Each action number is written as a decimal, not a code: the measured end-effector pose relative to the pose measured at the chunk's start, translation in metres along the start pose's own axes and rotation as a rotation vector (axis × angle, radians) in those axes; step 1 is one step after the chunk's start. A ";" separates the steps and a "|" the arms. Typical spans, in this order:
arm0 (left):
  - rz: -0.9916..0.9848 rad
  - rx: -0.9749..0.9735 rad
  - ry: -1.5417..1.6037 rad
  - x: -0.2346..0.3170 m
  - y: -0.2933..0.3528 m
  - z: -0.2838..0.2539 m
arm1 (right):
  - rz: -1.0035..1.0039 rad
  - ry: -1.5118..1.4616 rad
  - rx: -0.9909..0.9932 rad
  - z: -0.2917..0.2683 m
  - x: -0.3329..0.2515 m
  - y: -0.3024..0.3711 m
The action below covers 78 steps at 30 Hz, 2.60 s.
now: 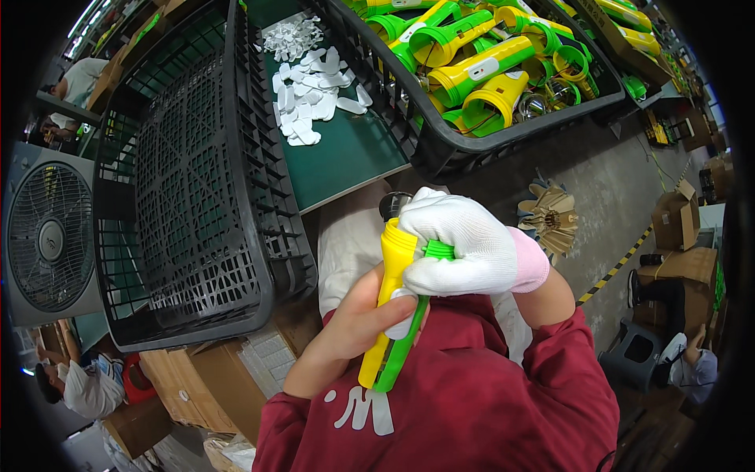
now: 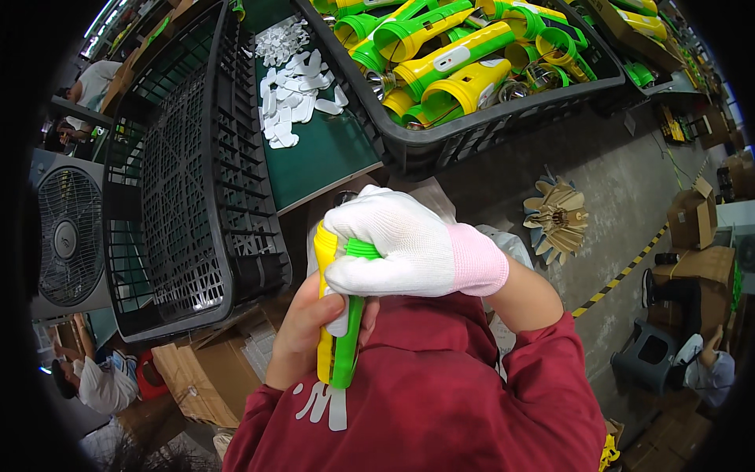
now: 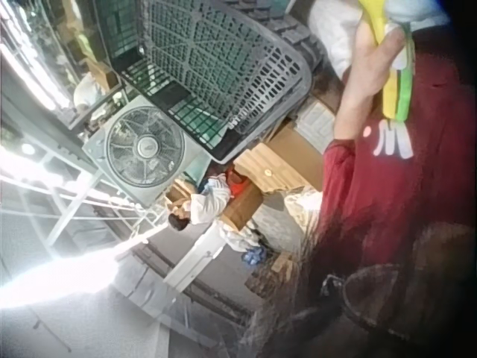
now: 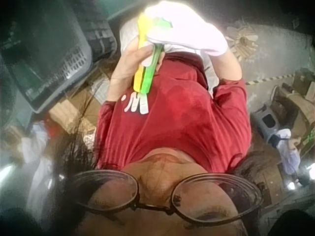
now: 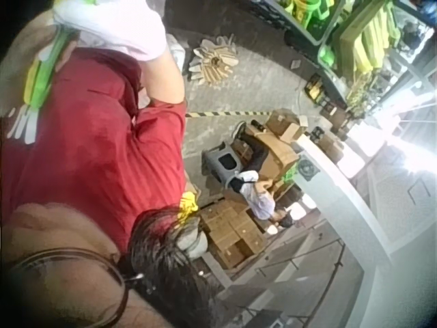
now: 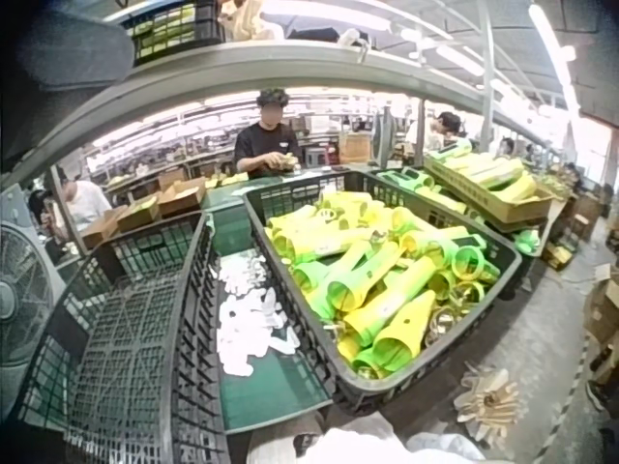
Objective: The person assembles flashlights by fitting switch components into flashlight bodies by hand and placing the assembled flashlights into a plastic crate.
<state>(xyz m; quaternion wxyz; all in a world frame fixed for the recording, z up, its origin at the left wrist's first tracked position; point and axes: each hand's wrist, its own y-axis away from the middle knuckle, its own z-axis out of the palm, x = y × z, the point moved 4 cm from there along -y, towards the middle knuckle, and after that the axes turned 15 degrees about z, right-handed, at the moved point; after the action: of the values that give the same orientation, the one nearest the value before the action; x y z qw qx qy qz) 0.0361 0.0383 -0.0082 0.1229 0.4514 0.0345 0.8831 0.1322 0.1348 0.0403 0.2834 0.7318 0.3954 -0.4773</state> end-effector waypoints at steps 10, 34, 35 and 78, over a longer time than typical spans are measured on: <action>-0.043 -0.129 0.155 -0.010 -0.005 -0.010 | 0.065 0.066 0.112 0.002 0.007 -0.004; 0.230 -0.193 0.400 -0.033 -0.001 -0.032 | -0.084 0.249 0.459 -0.010 -0.010 0.019; 0.228 -0.191 0.400 -0.033 -0.001 -0.033 | -0.043 0.222 0.377 -0.009 -0.007 0.020; -0.081 -0.247 1.114 -0.062 -0.025 -0.081 | 0.614 0.808 0.896 -0.055 0.101 -0.351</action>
<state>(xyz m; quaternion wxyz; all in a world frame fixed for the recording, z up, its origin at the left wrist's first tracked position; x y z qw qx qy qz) 0.0107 0.0514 -0.1094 0.1720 -0.1017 0.0080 0.9798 -0.1161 0.3949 -0.0450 -0.0948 0.9787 0.0086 -0.1818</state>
